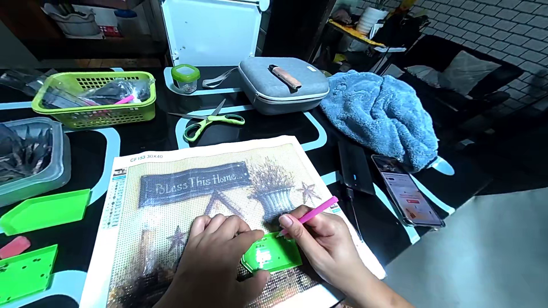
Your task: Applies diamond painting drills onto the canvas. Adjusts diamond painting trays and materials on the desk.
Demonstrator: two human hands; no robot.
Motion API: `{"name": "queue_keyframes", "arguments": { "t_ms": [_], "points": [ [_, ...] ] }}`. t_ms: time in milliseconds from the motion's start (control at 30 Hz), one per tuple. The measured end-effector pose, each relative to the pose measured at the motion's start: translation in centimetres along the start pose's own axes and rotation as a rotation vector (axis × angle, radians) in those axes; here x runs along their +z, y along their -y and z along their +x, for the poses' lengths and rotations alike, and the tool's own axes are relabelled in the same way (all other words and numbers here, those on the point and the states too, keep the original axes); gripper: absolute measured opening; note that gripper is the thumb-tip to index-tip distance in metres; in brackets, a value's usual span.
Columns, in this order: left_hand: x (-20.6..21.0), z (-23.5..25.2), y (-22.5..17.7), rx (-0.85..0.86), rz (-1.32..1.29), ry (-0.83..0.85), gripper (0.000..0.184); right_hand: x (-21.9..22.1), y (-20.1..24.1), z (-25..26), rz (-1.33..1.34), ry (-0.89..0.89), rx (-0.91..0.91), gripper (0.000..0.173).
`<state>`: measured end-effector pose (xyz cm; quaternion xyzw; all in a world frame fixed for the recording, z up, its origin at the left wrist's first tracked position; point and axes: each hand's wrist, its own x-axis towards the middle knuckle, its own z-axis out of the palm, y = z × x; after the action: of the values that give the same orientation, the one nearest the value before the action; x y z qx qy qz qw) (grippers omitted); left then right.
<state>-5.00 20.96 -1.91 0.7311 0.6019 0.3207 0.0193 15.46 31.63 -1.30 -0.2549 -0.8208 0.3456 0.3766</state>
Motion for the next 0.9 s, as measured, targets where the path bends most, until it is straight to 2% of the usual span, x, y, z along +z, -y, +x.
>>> {"name": "queue_keyframes", "arguments": {
  "t_ms": [133, 200, 300, 433, 667, 900],
  "points": [
    [0.0, 0.1, -0.1, -0.002, 0.001, -0.002, 0.044, 0.0, 0.0, 0.0, -0.02, 0.0, -0.01, 0.033],
    [0.0, 0.1, -0.1, -0.004, 0.008, 0.003, 0.044, -0.2, 0.1, 0.1, 0.051, -0.007, 0.005, 0.03],
    [-0.1, 0.1, -0.1, -0.008, 0.015, 0.018, 0.045, -1.2, 0.4, 0.0, 0.24, -0.078, 0.143, 0.025],
    [-0.8, 0.3, -0.4, -0.031, -0.02, 0.082, 0.046, -2.9, 0.0, -0.8, 0.36, -0.202, 0.344, 0.028],
    [-1.2, 0.4, -0.3, -0.044, -0.048, 0.116, 0.046, -3.3, -0.9, -2.5, 0.205, -0.199, 0.237, 0.025],
    [-1.6, 0.5, -0.5, -0.061, -0.064, 0.15, 0.046, -3.1, -1.0, -2.5, 0.154, -0.196, 0.211, 0.025]
  ]
}}
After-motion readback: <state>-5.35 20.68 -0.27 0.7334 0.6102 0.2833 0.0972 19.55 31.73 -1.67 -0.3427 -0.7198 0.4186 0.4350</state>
